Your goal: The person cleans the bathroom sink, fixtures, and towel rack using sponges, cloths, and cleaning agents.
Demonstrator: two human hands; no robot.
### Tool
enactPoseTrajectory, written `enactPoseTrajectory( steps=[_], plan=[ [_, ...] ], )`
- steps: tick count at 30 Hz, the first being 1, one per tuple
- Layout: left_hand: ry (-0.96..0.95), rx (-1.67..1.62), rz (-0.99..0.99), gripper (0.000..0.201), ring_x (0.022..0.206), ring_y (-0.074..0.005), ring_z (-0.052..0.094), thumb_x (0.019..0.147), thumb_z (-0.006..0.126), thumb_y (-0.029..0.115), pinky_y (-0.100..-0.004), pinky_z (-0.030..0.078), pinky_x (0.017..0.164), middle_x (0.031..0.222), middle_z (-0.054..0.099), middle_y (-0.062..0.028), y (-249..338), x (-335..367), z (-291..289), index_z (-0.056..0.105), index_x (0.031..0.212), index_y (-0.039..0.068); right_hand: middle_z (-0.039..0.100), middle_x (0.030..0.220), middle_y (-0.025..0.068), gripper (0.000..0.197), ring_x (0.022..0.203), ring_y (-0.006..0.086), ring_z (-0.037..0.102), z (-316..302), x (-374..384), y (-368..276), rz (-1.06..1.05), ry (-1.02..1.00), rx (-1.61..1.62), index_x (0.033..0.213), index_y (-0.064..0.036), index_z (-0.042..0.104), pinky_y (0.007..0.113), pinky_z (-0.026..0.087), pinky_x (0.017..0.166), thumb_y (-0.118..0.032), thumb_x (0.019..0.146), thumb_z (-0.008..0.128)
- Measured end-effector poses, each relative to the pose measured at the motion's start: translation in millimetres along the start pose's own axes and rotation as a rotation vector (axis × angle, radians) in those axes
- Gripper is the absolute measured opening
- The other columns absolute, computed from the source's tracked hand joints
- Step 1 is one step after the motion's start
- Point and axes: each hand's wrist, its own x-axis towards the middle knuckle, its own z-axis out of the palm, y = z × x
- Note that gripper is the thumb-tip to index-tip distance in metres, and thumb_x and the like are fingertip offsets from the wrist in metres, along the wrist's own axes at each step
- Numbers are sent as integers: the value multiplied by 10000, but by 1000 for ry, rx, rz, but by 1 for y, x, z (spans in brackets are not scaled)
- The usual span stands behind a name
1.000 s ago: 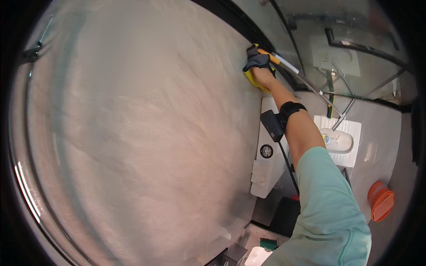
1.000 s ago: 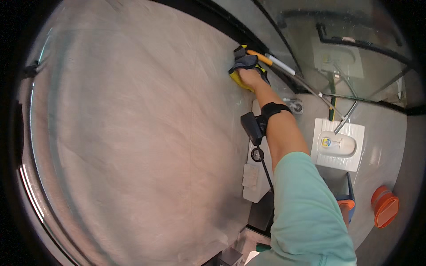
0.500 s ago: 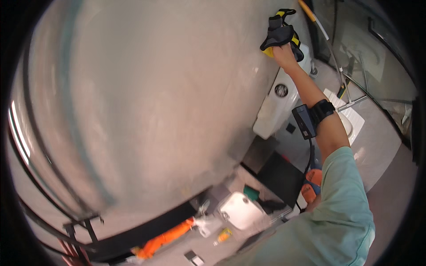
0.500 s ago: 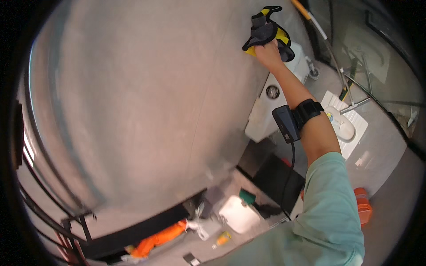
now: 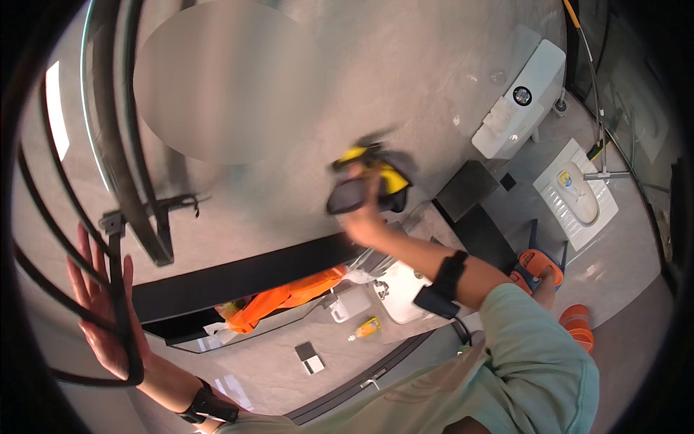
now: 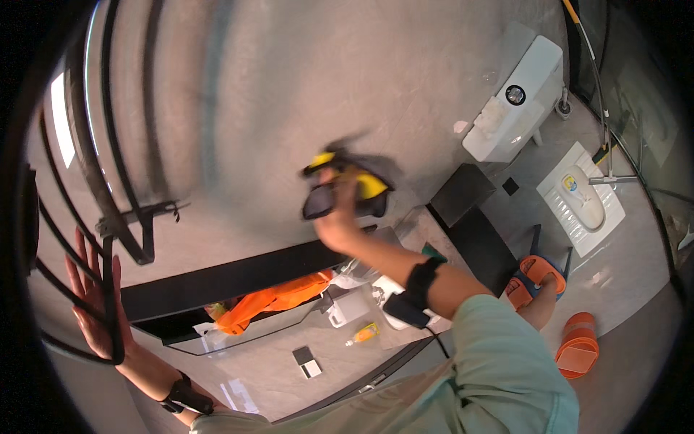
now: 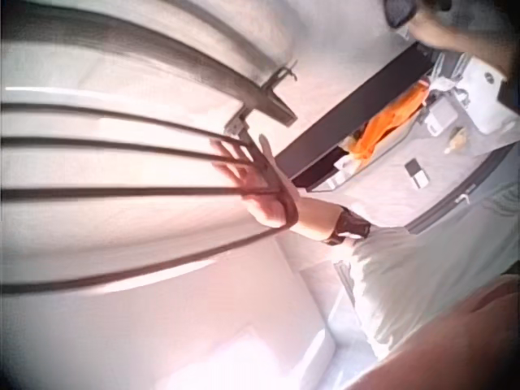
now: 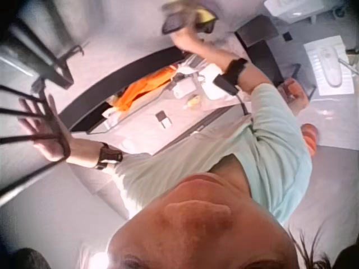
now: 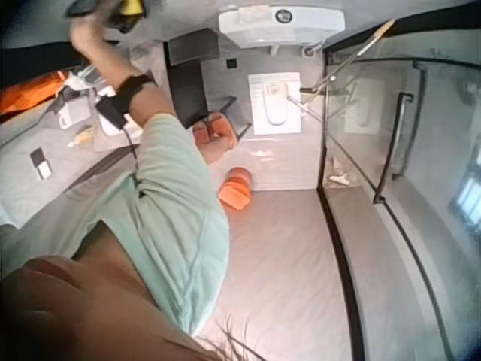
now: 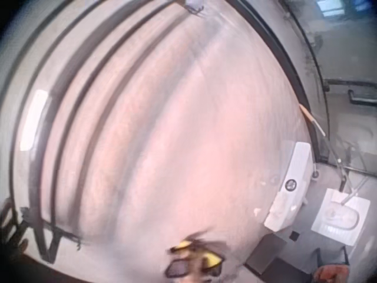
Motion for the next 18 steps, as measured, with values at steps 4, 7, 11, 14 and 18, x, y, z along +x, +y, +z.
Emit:
enactPoseTrajectory(
  steps=[4, 7, 11, 14, 18],
  plan=[
    [401, -466, 2, 692, 1271, -321, 64, 843, 313, 473, -526, 91, 999, 1354, 76, -232, 10, -7, 27, 148, 1301, -19, 17, 1354, 235, 804, 1219, 464, -104, 72, 5, -147, 48, -620, -237, 1339, -145, 70, 613, 156, 911, -69, 669, 507],
    [175, -507, 105, 660, 1262, -328, 115, 850, 265, 492, -531, 95, 996, 1342, 158, -219, 0, -42, -9, 232, 1282, -7, 37, 1386, 127, 741, 1261, 371, 42, 94, 12, -183, -113, -729, -153, 1340, -204, 53, 648, 138, 904, -69, 722, 440],
    [662, -395, 94, 624, 1248, -331, 170, 862, 215, 492, -508, 137, 995, 1317, 230, -213, -5, -100, -16, 300, 1259, 18, 228, 1334, 36, 704, 1263, 291, 125, 54, 32, -129, -58, -511, -471, 1321, -237, 183, 604, 270, 826, -67, 697, 462],
    [436, -301, 20, 594, 1210, -310, 264, 872, 194, 478, -450, 260, 956, 1298, 283, -195, -35, -173, -49, 333, 1244, 36, 29, 1339, 256, 535, 1269, 347, -40, -3, 60, -21, 92, 232, -517, 1282, -10, 216, 491, 72, 1005, -62, 774, 378],
    [507, -252, -351, 550, 1024, -225, 443, 858, 297, 482, -371, 370, 842, 1248, 372, -135, -83, -241, -44, 382, 1224, 80, 349, 1169, 115, 443, 1024, 236, 340, -170, 128, 50, 269, 615, -407, 1206, -42, 331, 335, 294, 857, -288, 839, 370]
  ],
)
